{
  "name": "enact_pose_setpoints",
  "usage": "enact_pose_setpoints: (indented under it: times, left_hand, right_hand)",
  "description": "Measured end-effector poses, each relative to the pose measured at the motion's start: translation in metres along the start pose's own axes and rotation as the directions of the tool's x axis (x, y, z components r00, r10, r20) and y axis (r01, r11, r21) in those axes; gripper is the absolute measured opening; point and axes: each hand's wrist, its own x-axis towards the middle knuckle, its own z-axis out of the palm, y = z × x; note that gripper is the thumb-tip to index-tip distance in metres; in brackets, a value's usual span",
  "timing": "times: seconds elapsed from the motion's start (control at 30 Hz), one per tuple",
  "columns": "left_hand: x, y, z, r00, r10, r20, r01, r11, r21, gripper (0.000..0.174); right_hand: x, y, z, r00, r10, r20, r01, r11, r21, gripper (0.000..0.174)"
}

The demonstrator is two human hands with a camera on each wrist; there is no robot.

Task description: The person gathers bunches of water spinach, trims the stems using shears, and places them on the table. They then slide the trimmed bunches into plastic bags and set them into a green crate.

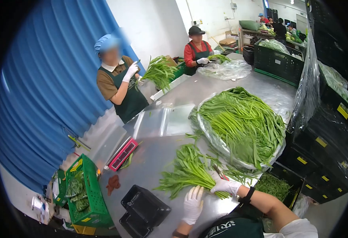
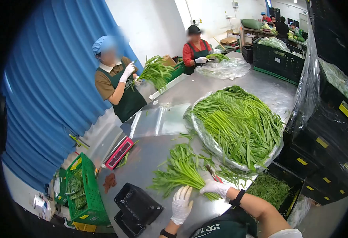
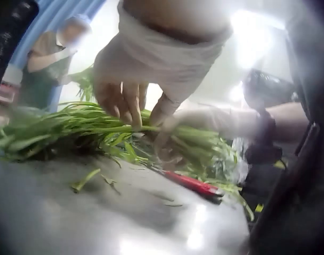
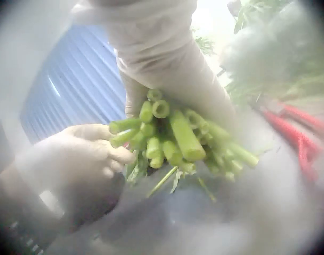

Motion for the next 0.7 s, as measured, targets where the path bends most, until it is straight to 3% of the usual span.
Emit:
enact_pose_setpoints:
  times: [0.03, 0.07, 0.13, 0.17, 0.2, 0.23, 0.27, 0.3, 0.33, 0.37, 0.4, 0.43, 0.47, 0.5, 0.53, 0.57, 0.6, 0.67, 0.7]
  left_hand:
    - [0.008, 0.004, -0.005, 0.981, 0.194, 0.020, -0.195, 0.973, 0.122, 0.067]
    - [0.015, 0.008, -0.009, 0.925, 0.376, 0.060, -0.379, 0.895, 0.236, 0.068]
    - [0.027, 0.015, -0.017, 0.889, 0.449, 0.093, -0.458, 0.861, 0.223, 0.067]
    - [0.031, 0.018, -0.021, 0.847, 0.517, 0.127, -0.532, 0.810, 0.248, 0.062]
    - [0.035, 0.021, -0.024, 0.797, 0.582, 0.163, -0.603, 0.751, 0.268, 0.058]
    - [0.038, 0.025, -0.027, 0.786, 0.592, 0.178, -0.618, 0.758, 0.208, 0.047]
    - [0.037, 0.027, -0.026, 0.779, 0.599, 0.184, -0.627, 0.753, 0.201, 0.047]
    - [0.035, 0.027, -0.025, 0.820, 0.479, 0.314, -0.539, 0.830, 0.143, 0.042]
    - [0.034, 0.029, -0.024, 0.827, 0.348, 0.442, -0.433, 0.895, 0.105, 0.038]
    - [0.036, 0.028, -0.028, 0.826, 0.349, 0.444, -0.434, 0.894, 0.106, 0.038]
    - [0.039, 0.023, -0.036, 0.903, 0.313, 0.295, -0.322, 0.947, -0.021, 0.033]
    - [0.043, 0.020, -0.044, 0.957, 0.247, 0.151, -0.223, 0.961, -0.163, 0.029]
    - [0.047, 0.021, -0.051, 0.955, 0.255, 0.154, -0.231, 0.960, -0.156, 0.029]
    - [0.049, 0.022, -0.059, 0.977, 0.142, 0.160, -0.102, 0.967, -0.234, 0.026]
    - [0.052, 0.025, -0.067, 0.984, 0.027, 0.177, 0.029, 0.951, -0.307, 0.023]
    - [0.056, 0.029, -0.074, 0.983, 0.000, 0.186, 0.080, 0.903, -0.422, 0.020]
    - [0.058, 0.026, -0.072, 0.982, 0.007, 0.187, 0.072, 0.908, -0.412, 0.020]
    - [0.063, 0.016, -0.062, 0.884, -0.206, 0.421, 0.448, 0.635, -0.630, 0.024]
    - [0.065, 0.017, -0.058, 0.853, -0.213, 0.476, 0.516, 0.480, -0.710, 0.025]
  right_hand:
    - [-0.024, -0.035, -0.004, 0.999, 0.002, 0.040, 0.003, 0.993, -0.116, 0.038]
    - [-0.034, -0.048, -0.004, 0.999, 0.008, 0.031, -0.005, 0.994, -0.110, 0.038]
    - [-0.050, -0.064, -0.004, 0.930, 0.141, 0.341, -0.010, 0.934, -0.358, 0.046]
    - [-0.071, -0.082, -0.002, 0.928, 0.045, 0.370, 0.078, 0.947, -0.311, 0.042]
    - [-0.077, -0.084, -0.005, 0.932, 0.044, 0.360, 0.071, 0.951, -0.301, 0.042]
    - [-0.082, -0.085, -0.008, 0.876, 0.067, 0.477, 0.037, 0.978, -0.205, 0.041]
    - [-0.087, -0.088, -0.012, 0.804, 0.073, 0.590, -0.008, 0.994, -0.112, 0.040]
    - [-0.092, -0.094, -0.018, 0.777, 0.084, 0.623, -0.018, 0.994, -0.111, 0.038]
    - [-0.080, -0.024, -0.029, 0.779, 0.082, 0.621, -0.019, 0.994, -0.108, 0.038]
    - [-0.057, 0.025, -0.045, 0.877, 0.000, 0.480, 0.000, 1.000, -0.001, 0.042]
    - [-0.007, 0.038, -0.037, 0.946, -0.070, 0.315, 0.039, 0.994, 0.103, 0.047]
    - [-0.026, 0.001, -0.044, 0.995, -0.100, -0.029, 0.096, 0.988, -0.125, 0.047]
    - [-0.048, -0.043, -0.052, 0.913, -0.198, -0.356, 0.066, 0.934, -0.350, 0.048]
    - [-0.032, -0.013, -0.050, 0.847, -0.307, -0.434, -0.029, 0.788, -0.615, 0.035]
    - [-0.028, 0.003, -0.042, 0.845, -0.309, -0.438, -0.024, 0.795, -0.606, 0.035]
    - [-0.026, 0.014, -0.033, 0.814, -0.375, -0.443, -0.091, 0.671, -0.736, 0.029]
    - [-0.023, 0.025, -0.026, 0.784, -0.442, -0.436, -0.169, 0.523, -0.835, 0.023]
    - [-0.021, 0.036, -0.019, 0.739, -0.445, -0.507, -0.110, 0.662, -0.742, 0.021]
    - [-0.024, 0.041, -0.017, 0.723, -0.402, -0.561, -0.068, 0.767, -0.638, 0.022]
